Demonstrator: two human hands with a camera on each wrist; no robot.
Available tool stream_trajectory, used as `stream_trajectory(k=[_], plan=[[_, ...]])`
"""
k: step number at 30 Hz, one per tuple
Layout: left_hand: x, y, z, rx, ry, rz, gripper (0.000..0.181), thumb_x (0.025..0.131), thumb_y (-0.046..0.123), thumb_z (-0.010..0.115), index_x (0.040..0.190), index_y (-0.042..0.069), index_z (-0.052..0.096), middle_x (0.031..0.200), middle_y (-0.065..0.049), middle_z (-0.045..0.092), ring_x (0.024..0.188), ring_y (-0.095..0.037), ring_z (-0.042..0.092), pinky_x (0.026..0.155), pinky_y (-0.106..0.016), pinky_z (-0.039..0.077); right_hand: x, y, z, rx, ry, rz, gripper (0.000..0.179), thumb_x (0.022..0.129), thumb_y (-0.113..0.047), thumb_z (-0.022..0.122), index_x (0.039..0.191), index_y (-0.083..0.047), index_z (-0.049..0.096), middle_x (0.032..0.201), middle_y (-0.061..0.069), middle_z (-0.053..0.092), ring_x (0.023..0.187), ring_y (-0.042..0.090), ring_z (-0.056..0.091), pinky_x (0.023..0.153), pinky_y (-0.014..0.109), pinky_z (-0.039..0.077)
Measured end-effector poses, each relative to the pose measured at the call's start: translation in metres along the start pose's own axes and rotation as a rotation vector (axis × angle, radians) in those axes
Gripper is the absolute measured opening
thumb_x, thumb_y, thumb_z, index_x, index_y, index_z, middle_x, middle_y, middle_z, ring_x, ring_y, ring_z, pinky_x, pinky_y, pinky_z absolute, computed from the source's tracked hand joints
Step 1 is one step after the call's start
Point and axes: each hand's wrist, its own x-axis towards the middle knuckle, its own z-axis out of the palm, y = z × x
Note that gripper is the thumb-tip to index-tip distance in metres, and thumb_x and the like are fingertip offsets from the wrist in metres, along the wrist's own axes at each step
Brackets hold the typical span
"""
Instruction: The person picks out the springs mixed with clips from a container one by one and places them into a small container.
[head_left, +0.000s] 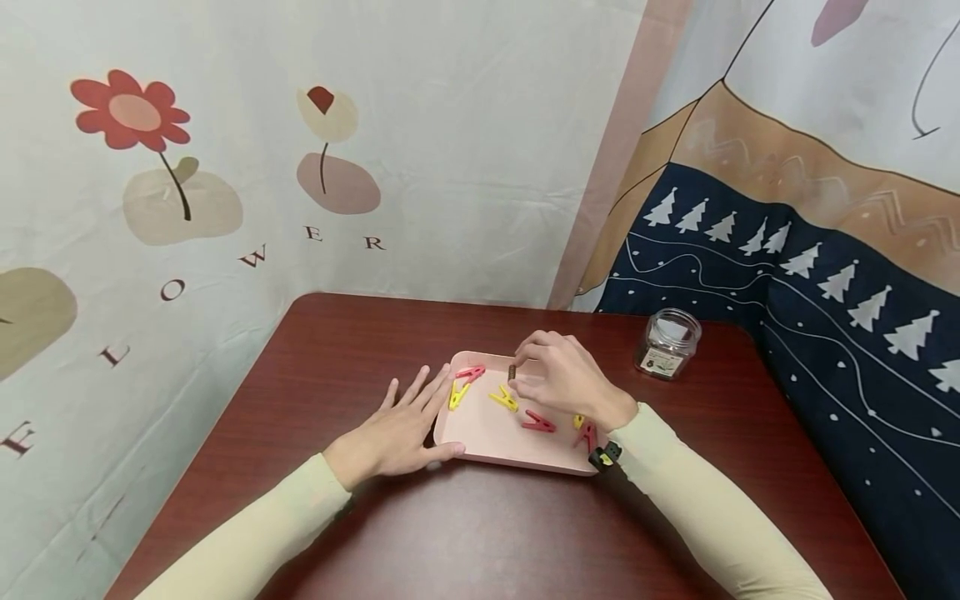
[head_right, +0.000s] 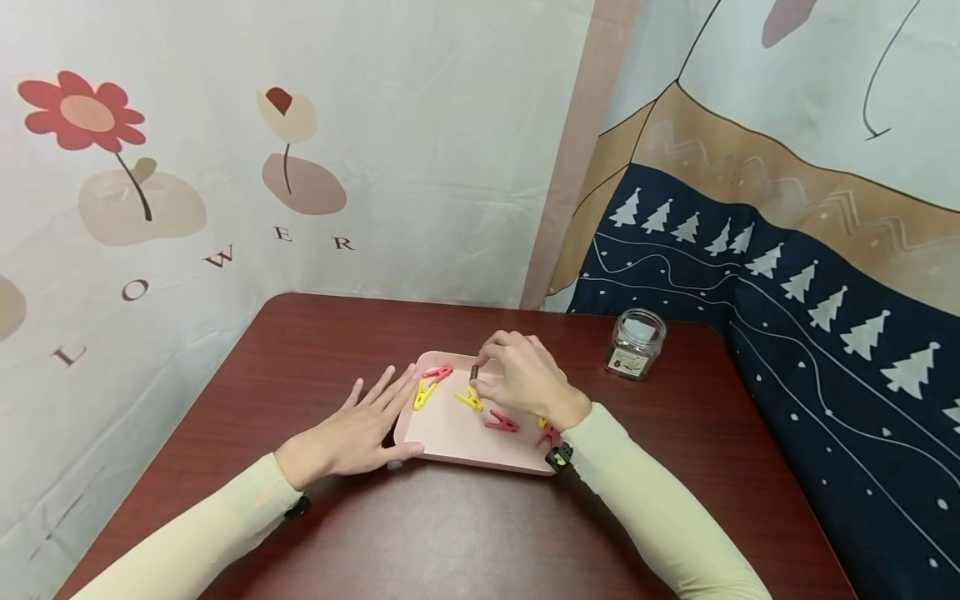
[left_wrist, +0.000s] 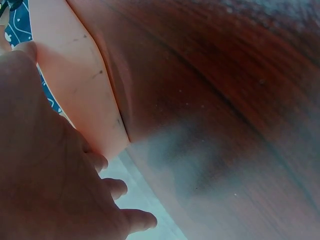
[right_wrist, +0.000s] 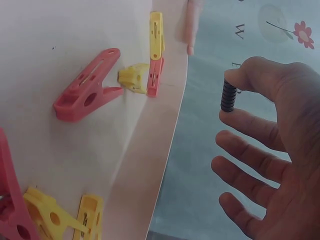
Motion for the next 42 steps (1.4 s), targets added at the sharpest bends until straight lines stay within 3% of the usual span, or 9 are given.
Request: stream_trajectory(k=[14, 27, 42], plan=[[0.000, -0.001, 0.000, -0.001, 0.017, 0.010, 0.117, 0.108, 0.082, 0.060, 0.189, 0.013, 0.012, 0.200, -0.009, 0.008, 0.185, -0.045, 0.011, 0.141, -0.085, 0.015, -0.008, 0.011, -0.009, -0.003, 0.040, 0.020, 0.023, 0.096, -0.035, 0.096, 0.114, -0.022, 0.090, 0.130, 0.001, 0.081, 0.129, 0.027, 0.074, 0.119, 0.059, 0.056], [0.001, -0.002, -0.001, 0.010, 0.024, 0.021, 0.116, 0.108, 0.082, 0.060, 0.189, 0.011, 0.014, 0.199, -0.008, 0.010, 0.185, -0.046, 0.012, 0.141, -0.085, 0.014, -0.016, 0.024, -0.024, 0.040, 0.063, 0.066, 0.023, 0.094, -0.029, 0.097, 0.114, -0.020, 0.090, 0.130, 0.004, 0.081, 0.131, 0.033, 0.072, 0.121, 0.066, 0.053], [0.002, 0.001, 0.000, 0.075, 0.058, 0.031, 0.115, 0.108, 0.080, 0.063, 0.188, 0.010, 0.019, 0.199, -0.009, 0.015, 0.185, -0.043, 0.013, 0.143, -0.082, 0.014, -0.031, 0.050, -0.038, 0.050, 0.124, 0.118, 0.026, 0.096, -0.029, 0.096, 0.117, -0.016, 0.090, 0.131, 0.010, 0.080, 0.129, 0.036, 0.070, 0.119, 0.067, 0.053]])
